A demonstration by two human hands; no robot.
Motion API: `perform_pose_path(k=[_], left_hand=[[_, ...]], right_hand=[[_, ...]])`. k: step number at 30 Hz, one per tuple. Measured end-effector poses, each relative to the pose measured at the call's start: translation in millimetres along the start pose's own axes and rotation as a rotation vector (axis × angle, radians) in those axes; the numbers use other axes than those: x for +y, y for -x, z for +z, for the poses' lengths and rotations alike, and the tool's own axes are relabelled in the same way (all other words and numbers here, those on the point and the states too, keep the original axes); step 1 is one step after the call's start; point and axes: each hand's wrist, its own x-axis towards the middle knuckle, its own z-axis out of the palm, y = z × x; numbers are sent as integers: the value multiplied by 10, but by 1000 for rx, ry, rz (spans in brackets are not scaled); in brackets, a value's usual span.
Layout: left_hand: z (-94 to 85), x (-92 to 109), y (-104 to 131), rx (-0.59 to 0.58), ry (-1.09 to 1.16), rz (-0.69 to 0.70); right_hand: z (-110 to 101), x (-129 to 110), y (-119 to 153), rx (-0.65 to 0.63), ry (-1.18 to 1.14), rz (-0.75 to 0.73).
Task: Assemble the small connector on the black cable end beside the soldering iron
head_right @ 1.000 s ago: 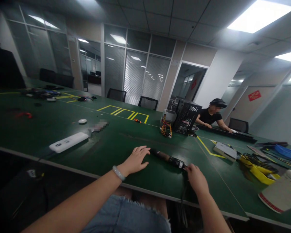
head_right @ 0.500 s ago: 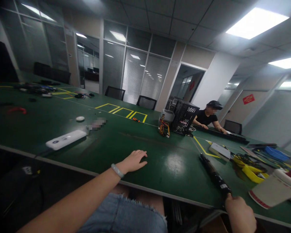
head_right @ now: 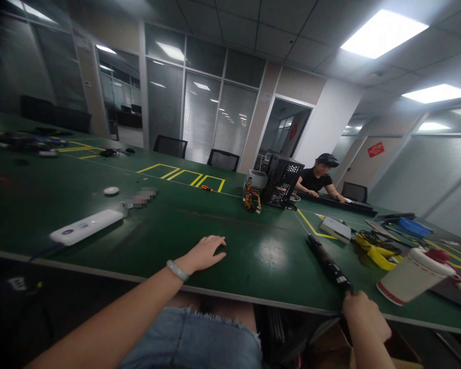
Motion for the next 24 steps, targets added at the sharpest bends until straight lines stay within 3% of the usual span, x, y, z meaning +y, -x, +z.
perform_pose_path(k=[2,6,8,12,15,19,24], left_hand=[[8,0,-3,3,-3,0],[30,3,-6,9,-13,-1],[43,4,-7,7,-19,1],[78,-6,-19,-3,-27,2],[100,-24,-33,-10,-26,1],[108,-44,-48,-16,-23,0],[110,-42,-70,-28,-18,0]], right_hand=[[1,-36,48,33,32,-7],[36,-156,126,293,156,-92],[55,-221,111,345,192,-172],[96,-339,-6,253,145,-252],[145,-429,-92,154,60,-206],[199,-533,-160,151,-18,-104],[257,-633,-178,130,-8,-185]])
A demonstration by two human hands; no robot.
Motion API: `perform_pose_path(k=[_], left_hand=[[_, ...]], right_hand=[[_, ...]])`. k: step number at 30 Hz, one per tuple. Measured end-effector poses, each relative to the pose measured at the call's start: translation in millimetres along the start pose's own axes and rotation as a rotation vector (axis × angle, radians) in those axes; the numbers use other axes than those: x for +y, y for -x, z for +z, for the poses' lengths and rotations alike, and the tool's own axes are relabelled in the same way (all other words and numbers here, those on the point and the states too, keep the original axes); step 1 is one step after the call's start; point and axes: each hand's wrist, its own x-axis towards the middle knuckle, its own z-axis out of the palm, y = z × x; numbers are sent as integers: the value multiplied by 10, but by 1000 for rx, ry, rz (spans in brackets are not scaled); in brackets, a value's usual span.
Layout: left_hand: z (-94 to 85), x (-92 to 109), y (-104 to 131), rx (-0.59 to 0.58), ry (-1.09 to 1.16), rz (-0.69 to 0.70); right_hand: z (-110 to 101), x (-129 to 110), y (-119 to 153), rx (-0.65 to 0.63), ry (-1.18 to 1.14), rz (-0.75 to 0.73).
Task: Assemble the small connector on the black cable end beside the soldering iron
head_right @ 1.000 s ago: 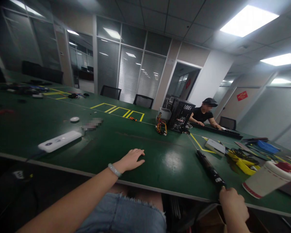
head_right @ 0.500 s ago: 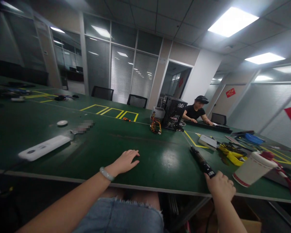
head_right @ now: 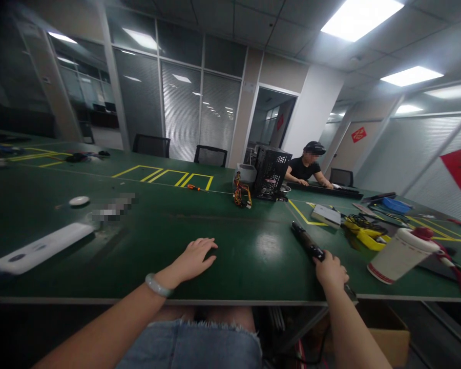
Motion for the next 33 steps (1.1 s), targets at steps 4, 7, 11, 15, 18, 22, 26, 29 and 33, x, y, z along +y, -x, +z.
perform_pose_path(k=[4,7,11,15,18,22,26,29,33], left_hand=[[22,5,-17,1,9,-2],[33,8,-31,-2,17,-15],[3,44,-43,2,43,-17],[-29,89,-31,-4,106,42],[-13,78,-17,-39,126,39],[41,19,-23,-47,134,10],[80,-17,-39,-59,134,8],[82,-15,-44,-68,130,6],[65,-3,-42,-70,131,2]], right_hand=[[56,-144,163,-2,15,-131],[46,-259,394,-10,-10,-361],[-56,-256,710,-66,-103,-630],[-196,-68,956,-73,-137,-751],[-276,95,1082,-18,-76,-766],[-340,369,1157,130,64,-700],[-457,780,1217,281,194,-622],[-615,1125,1316,366,284,-560],[-889,1501,1516,464,401,-547]])
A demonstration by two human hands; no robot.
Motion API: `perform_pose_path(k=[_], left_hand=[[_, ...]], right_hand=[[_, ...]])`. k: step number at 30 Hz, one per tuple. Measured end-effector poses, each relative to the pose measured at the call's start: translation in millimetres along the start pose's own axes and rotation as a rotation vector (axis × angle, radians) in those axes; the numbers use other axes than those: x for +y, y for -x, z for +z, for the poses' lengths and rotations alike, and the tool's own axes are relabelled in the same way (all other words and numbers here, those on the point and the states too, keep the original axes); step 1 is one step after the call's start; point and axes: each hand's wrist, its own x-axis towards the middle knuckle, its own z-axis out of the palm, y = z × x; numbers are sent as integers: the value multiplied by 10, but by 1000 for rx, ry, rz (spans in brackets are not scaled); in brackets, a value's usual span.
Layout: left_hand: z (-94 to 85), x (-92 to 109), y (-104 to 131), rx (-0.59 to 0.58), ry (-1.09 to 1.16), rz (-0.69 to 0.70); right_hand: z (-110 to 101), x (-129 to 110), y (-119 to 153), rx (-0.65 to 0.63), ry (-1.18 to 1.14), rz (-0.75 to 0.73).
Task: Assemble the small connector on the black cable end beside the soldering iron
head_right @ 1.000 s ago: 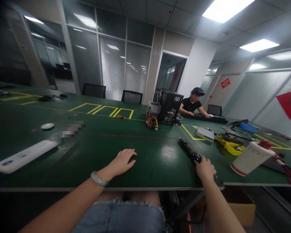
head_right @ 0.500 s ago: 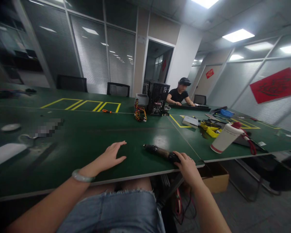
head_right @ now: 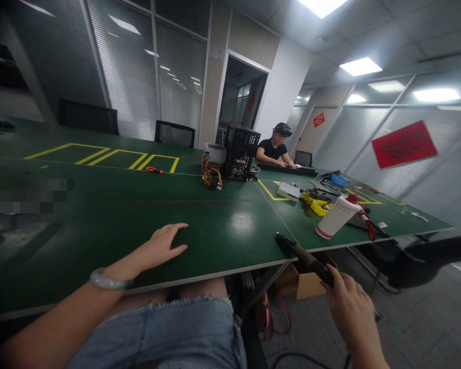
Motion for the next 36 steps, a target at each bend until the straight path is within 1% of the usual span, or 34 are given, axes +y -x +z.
perform_pose_path(k=[3,5,6,7,10,13,15,17,20,23,24,25,27,29,30,32,36], left_hand=[[-3,0,-1,1,9,8],[1,-1,-5,4,15,6],[3,0,-6,4,17,3],[3,3,-6,7,19,-3],[-15,24,5,24,30,-11],[-50,52,28,41,48,-12],[-66,59,40,54,67,-14],[-70,55,42,73,89,-17],[-67,43,27,121,107,-17],[-99,57,15,181,109,-17],[-123,71,17,187,113,-17],[-153,91,23,187,123,-17],[-219,142,44,137,147,-3],[-278,197,69,62,169,-2],[-299,222,79,25,167,19],[-324,259,92,-5,144,62],[-337,286,91,1,110,79]], right_hand=[[-254,152,118,32,67,-8],[-459,184,122,49,95,-2],[-570,180,99,57,99,3],[-684,163,60,93,105,20],[-1022,64,-138,187,109,61],[-1294,-70,-433,303,100,20],[-1417,-182,-676,385,81,-39],[-1503,-332,-955,454,59,-50],[-1610,-654,-1418,548,-43,-112],[-1709,-1082,-1892,535,-195,-203],[-1730,-1239,-2043,546,-250,-241],[-1740,-1402,-2186,522,-303,-283],[-1720,-1737,-2442,485,-400,-357],[-1642,-2081,-2643,438,-477,-436],[-1581,-2253,-2721,405,-506,-474],[-1420,-2593,-2830,343,-557,-530],[-979,-3192,-2901,194,-640,-575]])
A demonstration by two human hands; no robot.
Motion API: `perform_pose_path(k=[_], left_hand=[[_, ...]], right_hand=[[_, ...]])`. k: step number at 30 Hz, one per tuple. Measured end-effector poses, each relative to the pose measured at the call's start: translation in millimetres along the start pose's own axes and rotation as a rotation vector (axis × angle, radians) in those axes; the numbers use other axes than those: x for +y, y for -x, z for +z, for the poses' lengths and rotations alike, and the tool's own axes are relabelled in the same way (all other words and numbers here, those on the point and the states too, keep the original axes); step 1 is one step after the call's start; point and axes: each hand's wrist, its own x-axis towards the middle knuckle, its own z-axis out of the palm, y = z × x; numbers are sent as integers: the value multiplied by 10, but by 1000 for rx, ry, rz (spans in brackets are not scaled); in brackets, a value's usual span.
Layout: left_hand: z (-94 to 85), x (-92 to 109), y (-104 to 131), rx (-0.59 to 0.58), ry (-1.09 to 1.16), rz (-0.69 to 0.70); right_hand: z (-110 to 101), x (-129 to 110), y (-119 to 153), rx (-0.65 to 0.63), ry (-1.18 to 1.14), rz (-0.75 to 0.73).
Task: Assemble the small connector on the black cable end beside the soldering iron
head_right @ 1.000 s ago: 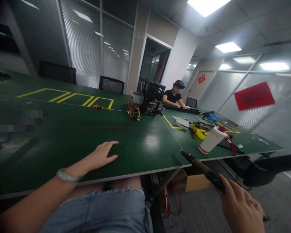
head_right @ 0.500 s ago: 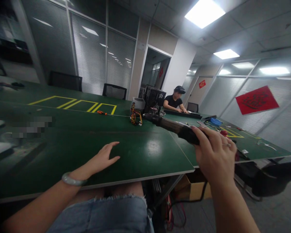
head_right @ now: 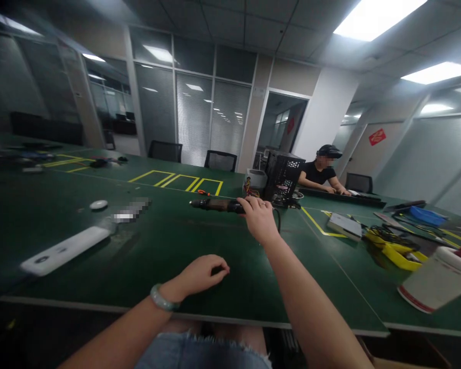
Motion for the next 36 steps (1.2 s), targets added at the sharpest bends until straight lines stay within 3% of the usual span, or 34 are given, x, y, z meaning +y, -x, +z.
perform_pose_path(k=[6,14,18,22,24,26,28,32,36], left_hand=[[-38,24,-3,-2,29,-10],[-8,19,-35,-25,42,15],[-9,26,-40,-76,61,22],[-82,18,-89,-108,18,-30],[-142,-12,-198,-99,-29,-39],[-199,-69,-385,-66,-86,-22],[-231,-153,-636,0,-144,-6],[-175,-369,-1167,62,-253,42],[-2,-546,-1509,-19,-284,105]], right_hand=[[844,-33,57,-203,-168,111],[1336,75,236,-303,-328,164],[1327,254,269,-349,-425,171],[1085,610,378,-309,-492,303],[943,762,503,-429,-504,285],[836,834,646,-599,-525,217],[783,823,765,-688,-541,167],[834,715,831,-677,-512,228],[977,693,744,-678,-527,289]])
